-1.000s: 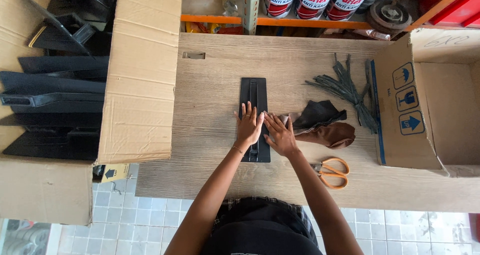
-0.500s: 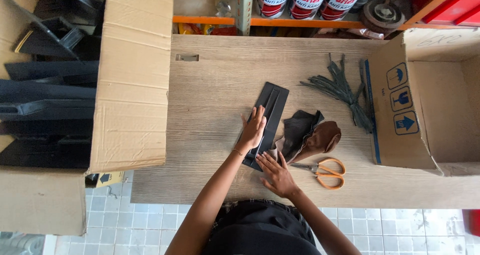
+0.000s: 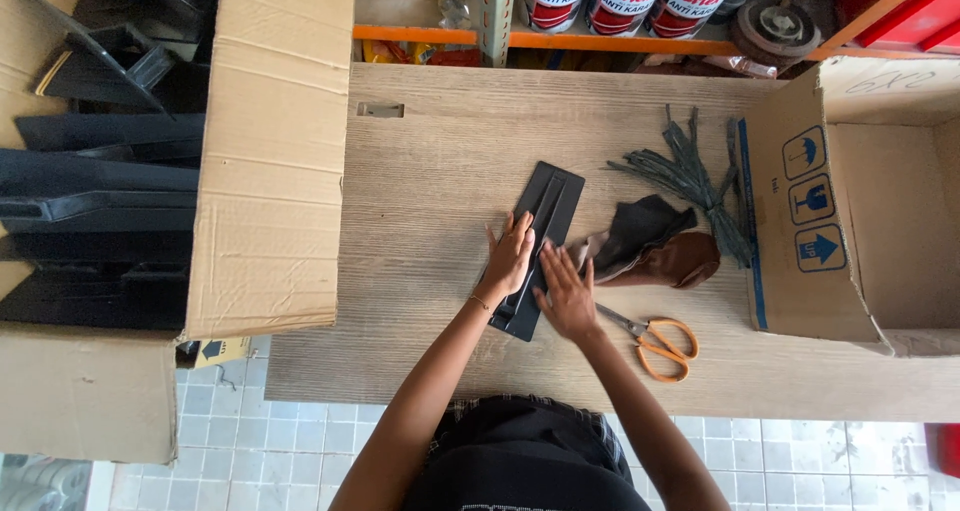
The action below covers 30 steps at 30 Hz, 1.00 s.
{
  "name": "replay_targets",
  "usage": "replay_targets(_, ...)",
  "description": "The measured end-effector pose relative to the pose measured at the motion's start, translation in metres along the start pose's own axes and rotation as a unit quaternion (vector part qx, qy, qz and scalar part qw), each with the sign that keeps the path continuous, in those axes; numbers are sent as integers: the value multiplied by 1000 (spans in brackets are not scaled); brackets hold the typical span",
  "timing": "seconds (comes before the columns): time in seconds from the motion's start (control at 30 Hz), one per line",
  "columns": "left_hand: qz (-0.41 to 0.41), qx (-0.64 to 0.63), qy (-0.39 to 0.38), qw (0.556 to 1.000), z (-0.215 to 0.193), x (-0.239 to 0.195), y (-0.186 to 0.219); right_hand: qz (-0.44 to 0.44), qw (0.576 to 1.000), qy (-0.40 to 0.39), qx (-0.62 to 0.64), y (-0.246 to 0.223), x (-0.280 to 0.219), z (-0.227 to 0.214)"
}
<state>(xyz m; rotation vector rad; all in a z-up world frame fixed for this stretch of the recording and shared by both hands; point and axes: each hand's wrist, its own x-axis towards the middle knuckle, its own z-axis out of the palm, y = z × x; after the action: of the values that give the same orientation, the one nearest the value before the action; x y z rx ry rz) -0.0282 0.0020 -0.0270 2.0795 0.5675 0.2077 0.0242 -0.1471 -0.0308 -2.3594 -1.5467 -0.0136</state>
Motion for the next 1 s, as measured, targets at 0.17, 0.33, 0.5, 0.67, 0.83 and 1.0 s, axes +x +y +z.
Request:
replay_targets(0.17,42,59,-23,997,-2,2,2,-32,999,-15,23,-21,-36,6)
replay_targets(0.33,68,105,-38,991,-1,1,6,-103,993,-33,44,-43,-68,-4)
replay_targets(0.5,76,144,-26,986,-4,-2,10,-82,996,-17,21,-21,-57,7)
replay_targets(0.67,94,137,-3,986,-13,-7,23,-22,999,-25,-30,16,-9,8)
replay_targets(0.83,107,180,10,978,1,0,2,34,996,-67,-39,42,41,-1)
replay_targets(1.0,67,166,-26,983,-1,1,7,76,991,-81,-77,80,78,12)
